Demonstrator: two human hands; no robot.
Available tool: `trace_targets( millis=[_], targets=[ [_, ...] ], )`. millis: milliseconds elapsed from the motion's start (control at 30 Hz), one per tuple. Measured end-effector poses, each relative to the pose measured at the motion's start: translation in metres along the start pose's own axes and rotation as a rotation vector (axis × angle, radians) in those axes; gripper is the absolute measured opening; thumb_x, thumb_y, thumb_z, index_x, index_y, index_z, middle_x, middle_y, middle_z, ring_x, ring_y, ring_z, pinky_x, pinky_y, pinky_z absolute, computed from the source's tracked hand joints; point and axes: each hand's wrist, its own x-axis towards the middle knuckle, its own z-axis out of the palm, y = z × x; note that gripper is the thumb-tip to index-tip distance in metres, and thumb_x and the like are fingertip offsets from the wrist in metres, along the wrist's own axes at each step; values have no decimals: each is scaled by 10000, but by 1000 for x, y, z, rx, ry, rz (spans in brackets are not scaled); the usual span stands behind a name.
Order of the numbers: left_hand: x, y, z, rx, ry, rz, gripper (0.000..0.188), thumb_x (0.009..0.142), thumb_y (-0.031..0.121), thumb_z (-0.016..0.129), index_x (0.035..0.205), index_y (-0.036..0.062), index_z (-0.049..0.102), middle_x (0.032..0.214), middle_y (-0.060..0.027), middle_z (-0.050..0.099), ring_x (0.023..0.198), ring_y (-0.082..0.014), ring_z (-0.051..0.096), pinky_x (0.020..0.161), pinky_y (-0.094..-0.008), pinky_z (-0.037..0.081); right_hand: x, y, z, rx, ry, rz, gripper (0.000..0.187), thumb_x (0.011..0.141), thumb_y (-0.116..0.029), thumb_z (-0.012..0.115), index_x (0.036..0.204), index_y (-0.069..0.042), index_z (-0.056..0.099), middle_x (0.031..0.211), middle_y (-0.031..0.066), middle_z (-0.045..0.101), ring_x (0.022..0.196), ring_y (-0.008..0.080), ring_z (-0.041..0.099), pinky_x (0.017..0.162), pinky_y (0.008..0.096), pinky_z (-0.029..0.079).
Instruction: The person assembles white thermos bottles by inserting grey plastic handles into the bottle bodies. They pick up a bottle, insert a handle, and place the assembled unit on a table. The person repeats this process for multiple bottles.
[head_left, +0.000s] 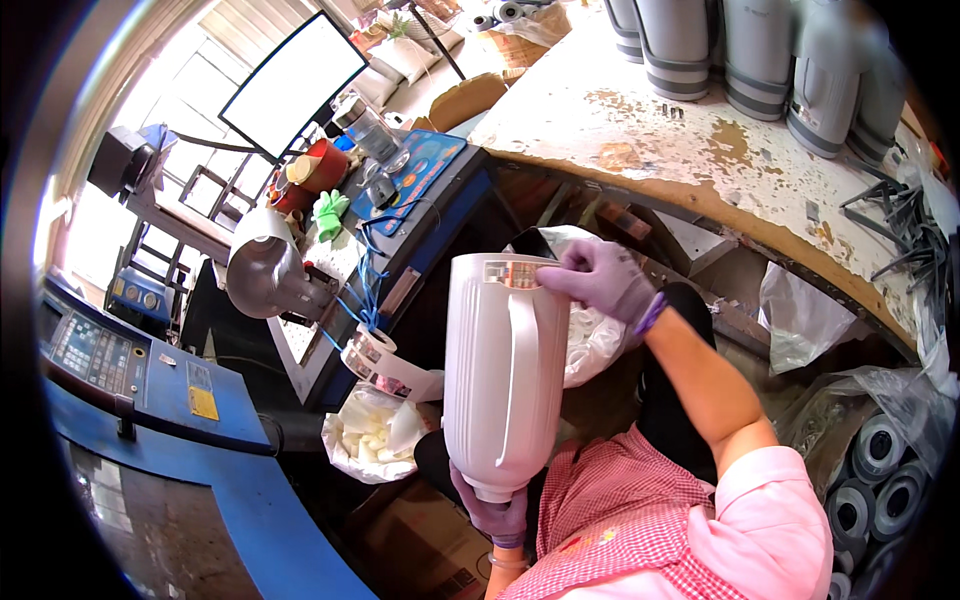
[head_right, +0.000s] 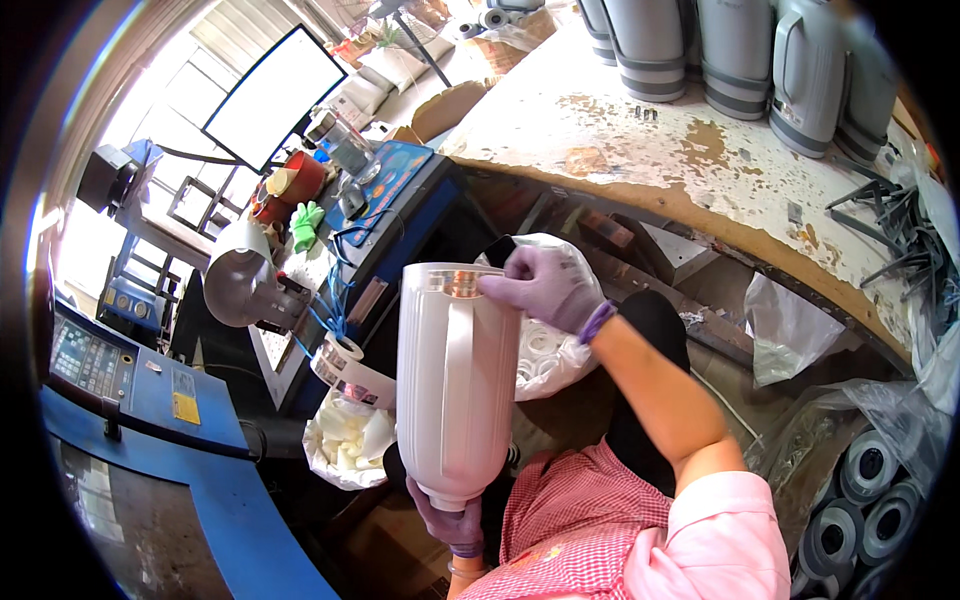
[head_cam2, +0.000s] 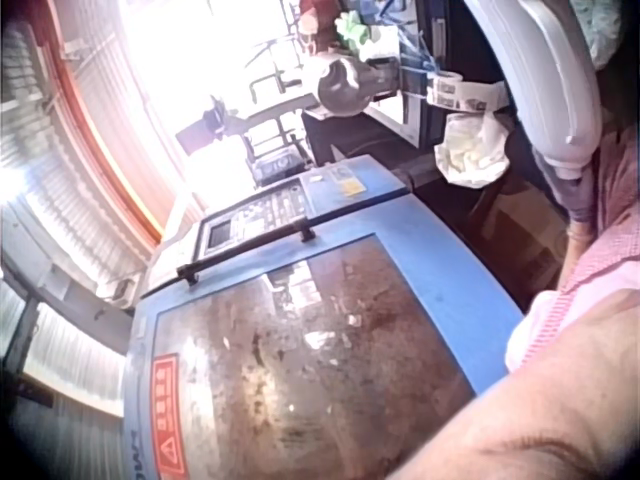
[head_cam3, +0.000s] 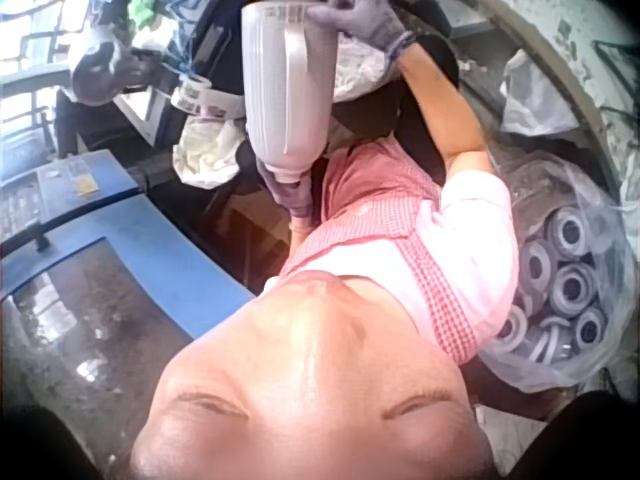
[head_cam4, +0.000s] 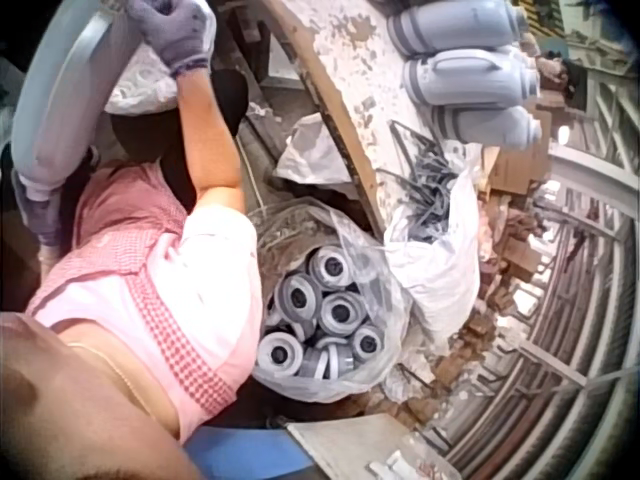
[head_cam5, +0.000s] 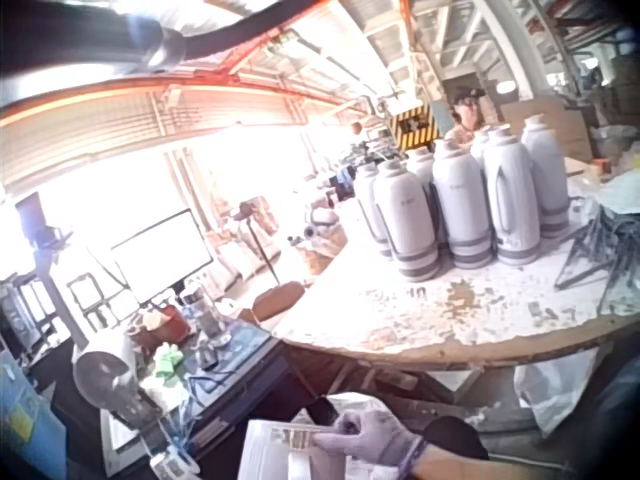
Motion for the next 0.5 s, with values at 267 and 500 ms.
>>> trace_targets(
  millis=[267,500],
  targets=[
    [14,-13,-29,-228,-91,-114,1068,603,282,917,1465,-50,382,1289,-185,622,1130,-243,616,973,-371,490,-24,-19,-65,-553,259,-522,449,857,-137,664,1290,-54,581,1152,154,642,993,284,642,893,395,514],
    [81,-29,-103,-640,-154,-511,789,697,283,842,1323,-80,530,1221,-132,643,1076,-217,621,963,-368,496,-38,-79,-44,-1140,-102,-1502,504,784,-212,689,1216,-464,630,1275,-24,570,1168,230,539,931,373,473]
  ],
)
